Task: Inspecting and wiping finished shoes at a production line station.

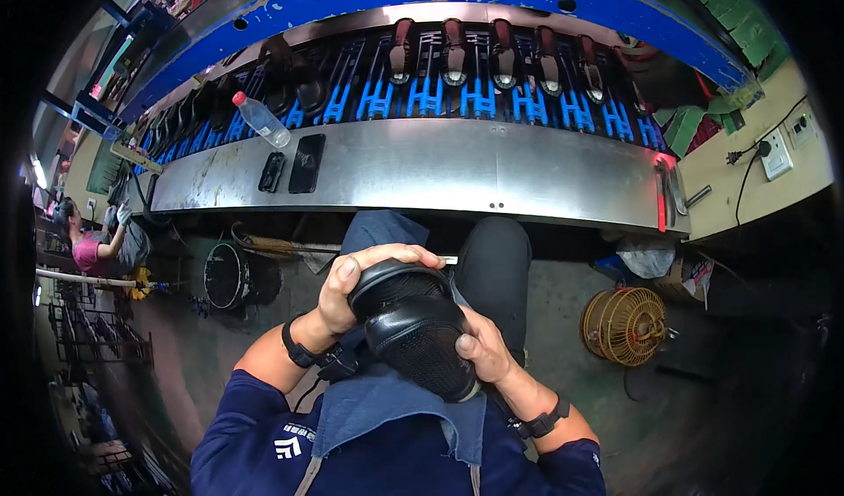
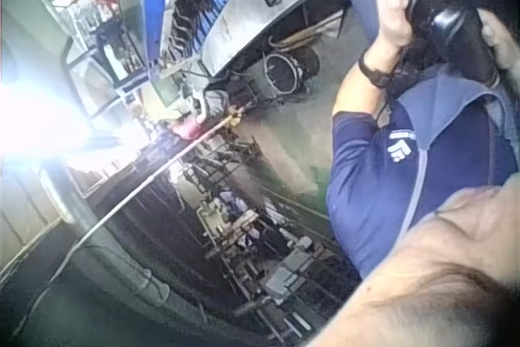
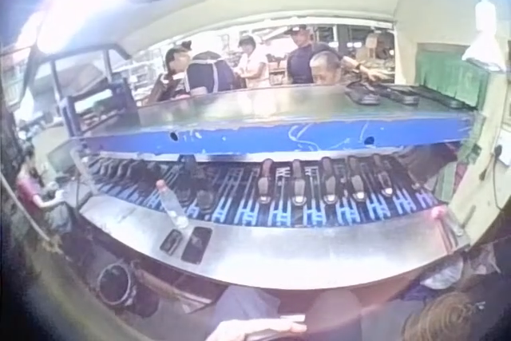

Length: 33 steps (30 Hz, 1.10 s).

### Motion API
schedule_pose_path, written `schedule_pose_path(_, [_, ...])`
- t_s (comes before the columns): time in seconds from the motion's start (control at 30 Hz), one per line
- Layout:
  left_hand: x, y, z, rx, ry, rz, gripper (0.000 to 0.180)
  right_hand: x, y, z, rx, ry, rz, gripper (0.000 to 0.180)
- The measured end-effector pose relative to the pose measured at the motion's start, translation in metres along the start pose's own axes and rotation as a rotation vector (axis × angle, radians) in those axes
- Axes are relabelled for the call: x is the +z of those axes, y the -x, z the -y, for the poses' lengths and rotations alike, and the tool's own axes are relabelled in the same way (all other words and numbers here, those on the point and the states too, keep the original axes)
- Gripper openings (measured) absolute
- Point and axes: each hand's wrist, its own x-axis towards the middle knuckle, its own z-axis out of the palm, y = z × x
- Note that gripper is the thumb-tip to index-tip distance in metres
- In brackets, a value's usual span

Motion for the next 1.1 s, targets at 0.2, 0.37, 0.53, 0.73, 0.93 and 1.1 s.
schedule_pose_path(0.2, [0.010, 0.006, -0.008, 0.084, -0.125, 0.024, 0.066, 0.003, 0.002, -0.002, 0.010, -0.063, -0.010, 0.090])
schedule_pose_path(0.37, [0.013, 0.008, -0.008, 0.121, -0.171, 0.019, 0.064, 0.000, 0.002, -0.008, 0.014, -0.052, -0.008, 0.091])
schedule_pose_path(0.53, [0.012, 0.004, -0.007, 0.127, -0.204, 0.038, 0.064, 0.000, -0.001, -0.010, -0.005, -0.072, -0.021, 0.090])
schedule_pose_path(0.73, [0.014, 0.004, -0.007, 0.124, -0.219, 0.059, 0.065, -0.004, -0.001, -0.013, -0.005, -0.081, -0.009, 0.087])
schedule_pose_path(0.93, [0.025, 0.015, -0.008, 0.004, -0.134, 0.068, 0.068, -0.006, 0.000, -0.013, 0.003, -0.123, 0.003, 0.085])
schedule_pose_path(1.1, [0.012, 0.002, -0.059, 0.121, -0.683, 0.280, 0.063, -0.008, 0.000, -0.009, 0.049, -0.125, -0.042, 0.086])
